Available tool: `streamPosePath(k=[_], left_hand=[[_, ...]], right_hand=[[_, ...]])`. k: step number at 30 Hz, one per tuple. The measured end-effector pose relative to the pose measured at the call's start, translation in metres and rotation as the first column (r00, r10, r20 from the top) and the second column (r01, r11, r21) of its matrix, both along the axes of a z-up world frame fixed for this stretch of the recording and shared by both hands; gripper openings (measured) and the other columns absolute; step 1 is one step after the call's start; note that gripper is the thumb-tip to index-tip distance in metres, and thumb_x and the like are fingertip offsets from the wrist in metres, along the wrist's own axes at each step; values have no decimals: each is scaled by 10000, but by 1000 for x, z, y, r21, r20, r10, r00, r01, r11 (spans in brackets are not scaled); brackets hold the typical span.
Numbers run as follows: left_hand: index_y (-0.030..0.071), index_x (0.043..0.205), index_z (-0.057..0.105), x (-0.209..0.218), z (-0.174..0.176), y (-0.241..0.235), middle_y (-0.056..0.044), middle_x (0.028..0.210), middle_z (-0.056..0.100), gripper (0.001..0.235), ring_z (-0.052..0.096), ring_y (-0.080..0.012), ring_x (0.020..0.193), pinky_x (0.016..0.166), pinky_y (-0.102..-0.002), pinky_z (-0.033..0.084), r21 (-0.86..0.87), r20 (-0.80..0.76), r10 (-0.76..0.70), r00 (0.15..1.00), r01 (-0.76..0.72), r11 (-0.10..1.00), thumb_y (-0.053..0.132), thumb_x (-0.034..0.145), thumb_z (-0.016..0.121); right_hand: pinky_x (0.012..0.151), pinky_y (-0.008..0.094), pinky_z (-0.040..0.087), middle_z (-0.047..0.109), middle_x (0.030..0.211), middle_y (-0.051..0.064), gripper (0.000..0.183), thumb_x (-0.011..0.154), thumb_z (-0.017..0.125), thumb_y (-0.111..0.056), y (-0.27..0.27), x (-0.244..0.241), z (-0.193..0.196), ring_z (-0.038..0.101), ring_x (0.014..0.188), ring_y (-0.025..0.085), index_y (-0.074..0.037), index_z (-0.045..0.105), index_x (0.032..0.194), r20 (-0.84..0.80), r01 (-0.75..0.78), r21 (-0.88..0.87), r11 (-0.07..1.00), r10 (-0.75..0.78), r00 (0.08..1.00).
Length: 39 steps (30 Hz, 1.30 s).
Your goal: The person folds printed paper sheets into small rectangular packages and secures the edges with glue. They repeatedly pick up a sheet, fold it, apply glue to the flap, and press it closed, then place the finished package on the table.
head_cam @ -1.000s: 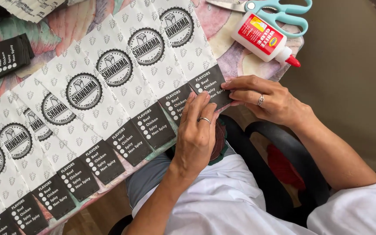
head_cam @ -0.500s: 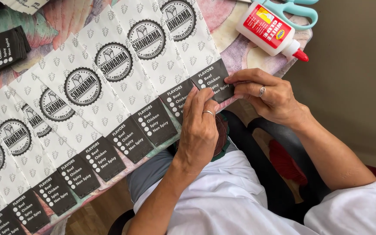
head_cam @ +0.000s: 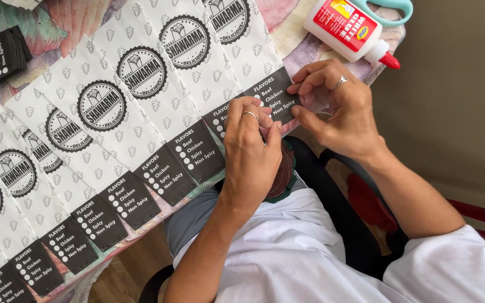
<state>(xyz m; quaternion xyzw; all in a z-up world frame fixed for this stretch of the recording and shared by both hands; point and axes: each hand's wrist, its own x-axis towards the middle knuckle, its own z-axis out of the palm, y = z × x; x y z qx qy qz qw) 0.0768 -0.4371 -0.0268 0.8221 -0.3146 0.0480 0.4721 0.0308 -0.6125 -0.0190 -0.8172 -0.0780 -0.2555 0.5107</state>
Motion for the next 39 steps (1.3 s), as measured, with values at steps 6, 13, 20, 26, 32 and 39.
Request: streamPosePath(k=[6,13,20,26,32,39], left_hand=[[37,776,505,-2,8,3,-72,952,544,277,634,-333,1107,1001,-477,497,-26,-60,-8,998,6,1000,-115,803,735],[24,851,536,0,20,-8,-101,962,515,229,646,-374,1032,928,-492,513,27,-49,41,998,-40,999,31,838,765],[-22,885,565,4,31,3,-112,960,498,205,636,-408,965,844,-461,535,22,-117,-41,992,44,999,-85,819,749],[-4,893,558,-3,31,-1,-115,984,502,251,654,-420,1007,821,-470,550,51,-109,9,994,-3,999,-108,784,758],[-38,962,576,-14,24,-2,-136,1058,500,155,632,-390,1080,945,-487,535,23,-12,3,1000,-3,1000,-160,875,614],[-44,1111,681,-32,22,40,-214,1296,574,159,600,-422,1215,1104,-524,474,24,331,76,941,-89,996,-66,969,614]], right_hand=[[844,418,553,654,1026,199,204,940,827,39,7,-5,-3,685,961,352,69,629,984,31,103,-92,990,-101,994],[813,398,567,657,1024,204,145,943,780,110,8,-5,0,704,928,340,71,645,977,42,120,-80,989,-117,992],[840,371,577,652,1021,210,125,953,741,152,8,-5,5,728,946,319,83,638,969,10,86,-25,996,-85,996],[927,461,546,618,1066,225,321,961,834,-104,26,-5,6,669,1054,407,87,593,1054,72,191,-148,970,-182,981],[823,423,595,621,1066,247,118,995,617,241,14,-5,7,743,973,390,135,613,1047,76,136,-130,982,-127,989],[1029,538,528,685,1221,277,274,950,549,234,31,-7,15,700,1135,450,120,684,1161,180,30,-339,940,34,983]])
